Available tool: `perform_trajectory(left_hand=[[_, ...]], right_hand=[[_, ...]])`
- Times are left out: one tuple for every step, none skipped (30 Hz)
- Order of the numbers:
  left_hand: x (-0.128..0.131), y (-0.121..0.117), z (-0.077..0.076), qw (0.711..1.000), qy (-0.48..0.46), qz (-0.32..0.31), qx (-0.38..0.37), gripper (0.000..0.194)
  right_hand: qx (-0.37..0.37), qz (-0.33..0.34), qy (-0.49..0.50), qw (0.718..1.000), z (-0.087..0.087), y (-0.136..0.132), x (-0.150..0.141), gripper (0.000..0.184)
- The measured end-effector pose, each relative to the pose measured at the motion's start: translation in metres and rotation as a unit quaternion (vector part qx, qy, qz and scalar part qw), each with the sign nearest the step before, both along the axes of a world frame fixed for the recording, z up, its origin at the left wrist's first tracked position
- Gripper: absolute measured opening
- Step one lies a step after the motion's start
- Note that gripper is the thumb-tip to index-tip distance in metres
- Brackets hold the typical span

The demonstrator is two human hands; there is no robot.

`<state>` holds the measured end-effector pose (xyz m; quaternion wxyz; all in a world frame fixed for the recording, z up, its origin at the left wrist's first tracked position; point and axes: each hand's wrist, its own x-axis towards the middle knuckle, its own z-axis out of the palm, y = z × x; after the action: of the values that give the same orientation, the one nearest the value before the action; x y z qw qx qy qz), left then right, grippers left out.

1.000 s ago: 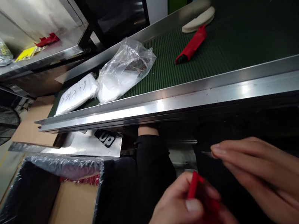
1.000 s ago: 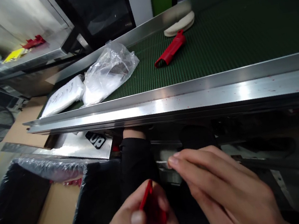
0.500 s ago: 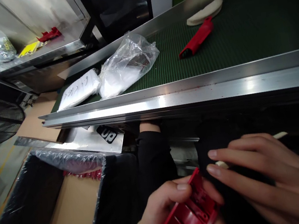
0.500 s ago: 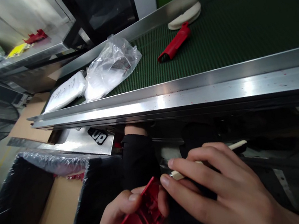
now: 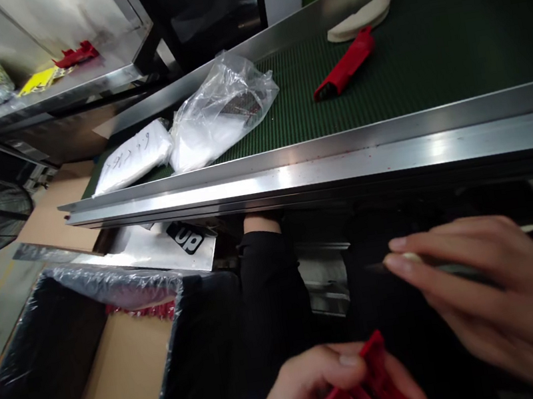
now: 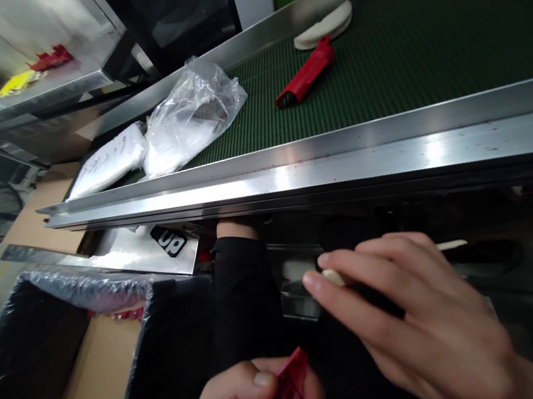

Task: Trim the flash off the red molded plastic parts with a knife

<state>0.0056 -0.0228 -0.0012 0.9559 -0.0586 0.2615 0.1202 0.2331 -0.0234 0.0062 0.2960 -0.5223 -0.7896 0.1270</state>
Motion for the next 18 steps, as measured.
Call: perform_trajectory(left_hand=[[0.0,-0.002,-0.001,1.0,-0.016,-0.001,0.009,0.049],[-0.001,-0.003,-0.001,1.0,-0.017,0.007,0.013,0.047],[-0.003,-0.002,0.0,1.0,-0.005,0.022,0.009,0.045],[-0.004,-0.001,0.002,0.999,0.016,0.044,-0.001,0.043],[-0.006,0.0,0.003,0.998,0.02,0.057,-0.012,0.041],[-0.007,0.002,0.004,0.998,0.012,0.065,-0.02,0.041],[-0.007,0.004,0.004,0.997,-0.001,0.071,-0.024,0.041],[-0.007,0.006,0.003,0.997,-0.03,0.07,-0.016,0.043],[-0.007,0.006,0.0,0.996,-0.067,0.065,0.0,0.045],[-0.007,0.007,-0.002,0.993,-0.096,0.061,0.02,0.047],[-0.007,0.006,-0.005,0.991,-0.116,0.054,0.039,0.049],[-0.007,0.005,-0.007,0.991,-0.114,0.052,0.049,0.051],[-0.007,0.004,-0.007,0.992,-0.105,0.047,0.051,0.052],[-0.007,0.003,-0.005,0.994,-0.083,0.049,0.044,0.052],[-0.007,0.004,-0.002,0.996,-0.054,0.056,0.031,0.051],[-0.007,0.005,0.003,0.997,-0.037,0.064,0.019,0.05],[-0.007,0.008,0.007,0.997,-0.031,0.071,0.007,0.05],[-0.005,0.012,0.012,0.997,-0.028,0.078,0.001,0.049]], right_hand=[[-0.006,-0.001,0.007,1.0,0.0,0.002,0.004,0.047],[-0.007,0.012,0.009,1.0,0.0,0.003,0.008,0.05],[-0.006,0.036,0.004,0.999,0.0,0.004,0.01,0.052],[-0.005,0.059,-0.004,0.998,0.0,0.005,0.012,0.054],[-0.008,0.077,-0.006,0.997,0.0,0.004,0.012,0.055],[-0.016,0.084,-0.002,0.996,0.0,0.002,0.01,0.055],[-0.028,0.077,0.009,0.997,0.0,0.0,0.008,0.055],[-0.043,0.059,0.027,0.997,0.0,-0.003,0.004,0.054],[-0.055,0.051,0.043,0.996,0.001,-0.005,0.001,0.055],[-0.061,0.05,0.053,0.995,0.001,-0.007,-0.003,0.056],[-0.065,0.057,0.057,0.995,0.001,-0.009,-0.006,0.058],[-0.064,0.064,0.059,0.994,0.001,-0.01,-0.008,0.058],[-0.06,0.07,0.059,0.994,0.0,-0.011,-0.009,0.058],[-0.054,0.074,0.055,0.994,0.0,-0.01,-0.01,0.057],[-0.049,0.075,0.053,0.995,-0.001,-0.01,-0.01,0.055],[-0.045,0.075,0.052,0.995,-0.001,-0.01,-0.01,0.054],[-0.036,0.081,0.052,0.995,-0.001,-0.01,-0.01,0.054],[-0.033,0.08,0.051,0.995,0.0,-0.01,-0.011,0.055]])
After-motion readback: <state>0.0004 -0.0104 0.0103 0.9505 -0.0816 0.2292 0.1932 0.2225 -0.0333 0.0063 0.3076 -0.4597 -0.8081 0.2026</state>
